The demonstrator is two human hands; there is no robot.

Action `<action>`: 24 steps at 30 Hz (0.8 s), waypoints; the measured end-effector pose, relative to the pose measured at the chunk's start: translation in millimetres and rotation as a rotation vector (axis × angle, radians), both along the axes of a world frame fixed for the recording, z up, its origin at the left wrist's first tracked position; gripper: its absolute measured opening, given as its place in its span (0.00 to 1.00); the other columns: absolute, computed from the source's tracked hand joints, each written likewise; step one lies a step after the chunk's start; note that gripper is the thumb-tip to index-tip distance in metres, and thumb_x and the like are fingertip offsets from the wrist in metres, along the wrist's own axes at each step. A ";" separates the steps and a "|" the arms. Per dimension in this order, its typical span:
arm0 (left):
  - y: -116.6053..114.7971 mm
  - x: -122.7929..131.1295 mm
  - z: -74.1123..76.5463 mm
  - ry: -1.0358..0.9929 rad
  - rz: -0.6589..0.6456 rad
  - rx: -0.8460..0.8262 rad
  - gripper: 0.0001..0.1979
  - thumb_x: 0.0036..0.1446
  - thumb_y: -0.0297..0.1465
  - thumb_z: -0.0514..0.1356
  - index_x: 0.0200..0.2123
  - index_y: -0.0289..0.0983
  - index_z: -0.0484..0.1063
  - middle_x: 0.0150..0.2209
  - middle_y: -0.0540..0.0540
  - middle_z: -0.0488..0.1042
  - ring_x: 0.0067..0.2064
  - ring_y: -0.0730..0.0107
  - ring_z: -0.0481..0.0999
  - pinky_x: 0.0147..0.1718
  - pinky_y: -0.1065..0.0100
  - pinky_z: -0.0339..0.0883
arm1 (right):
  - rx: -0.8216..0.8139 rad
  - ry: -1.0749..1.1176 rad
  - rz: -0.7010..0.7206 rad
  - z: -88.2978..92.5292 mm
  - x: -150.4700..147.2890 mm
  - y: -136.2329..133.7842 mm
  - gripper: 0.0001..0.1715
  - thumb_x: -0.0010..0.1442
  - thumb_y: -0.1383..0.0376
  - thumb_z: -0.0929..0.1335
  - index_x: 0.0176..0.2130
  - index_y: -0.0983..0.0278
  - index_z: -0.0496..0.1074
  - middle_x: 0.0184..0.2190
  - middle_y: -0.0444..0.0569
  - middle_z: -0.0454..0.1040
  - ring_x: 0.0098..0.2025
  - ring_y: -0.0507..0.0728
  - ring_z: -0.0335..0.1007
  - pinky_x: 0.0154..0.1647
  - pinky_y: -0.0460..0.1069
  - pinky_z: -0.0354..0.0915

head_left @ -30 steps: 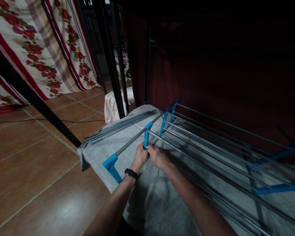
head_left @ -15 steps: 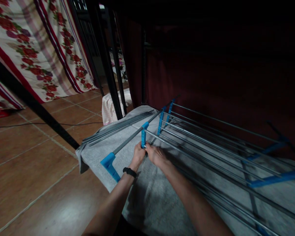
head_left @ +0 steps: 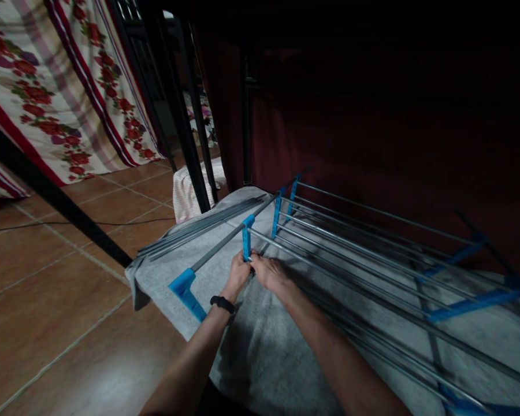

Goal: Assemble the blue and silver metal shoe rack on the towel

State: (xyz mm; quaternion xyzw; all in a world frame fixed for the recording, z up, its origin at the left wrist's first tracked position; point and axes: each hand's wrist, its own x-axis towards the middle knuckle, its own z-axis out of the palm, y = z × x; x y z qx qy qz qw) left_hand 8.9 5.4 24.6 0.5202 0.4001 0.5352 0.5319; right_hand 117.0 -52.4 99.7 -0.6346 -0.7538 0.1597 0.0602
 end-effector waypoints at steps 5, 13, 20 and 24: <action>0.3 -1.3 0.7 -0.002 -0.032 0.015 0.10 0.39 0.30 0.63 0.29 0.35 0.73 0.29 0.48 0.75 0.32 0.68 0.73 0.37 0.67 0.67 | -0.025 -0.023 0.010 -4.1 -0.6 4.1 0.23 0.71 0.61 0.52 0.57 0.62 0.64 0.51 0.55 0.76 0.49 0.61 0.74 0.46 0.53 0.64; 0.3 -2.0 -0.1 -0.002 -0.054 0.054 0.11 0.40 0.31 0.64 0.31 0.36 0.72 0.31 0.48 0.75 0.34 0.68 0.73 0.40 0.65 0.67 | -0.055 -0.036 0.004 -6.8 -1.2 6.5 0.21 0.71 0.61 0.53 0.57 0.60 0.64 0.52 0.54 0.75 0.50 0.60 0.73 0.47 0.52 0.64; -1.5 -2.3 3.5 0.006 -0.054 0.059 0.11 0.39 0.31 0.64 0.30 0.37 0.71 0.31 0.48 0.75 0.35 0.68 0.72 0.42 0.65 0.67 | -0.075 -0.019 -0.007 -5.2 -2.1 7.4 0.21 0.71 0.61 0.54 0.57 0.61 0.65 0.51 0.55 0.76 0.50 0.60 0.74 0.47 0.53 0.64; -4.0 -2.5 4.2 0.001 -0.064 0.054 0.11 0.39 0.31 0.63 0.31 0.36 0.71 0.32 0.48 0.75 0.34 0.68 0.72 0.41 0.66 0.67 | -0.079 0.010 -0.037 -2.6 -2.4 5.6 0.21 0.70 0.61 0.55 0.57 0.60 0.65 0.49 0.55 0.76 0.49 0.60 0.74 0.48 0.52 0.64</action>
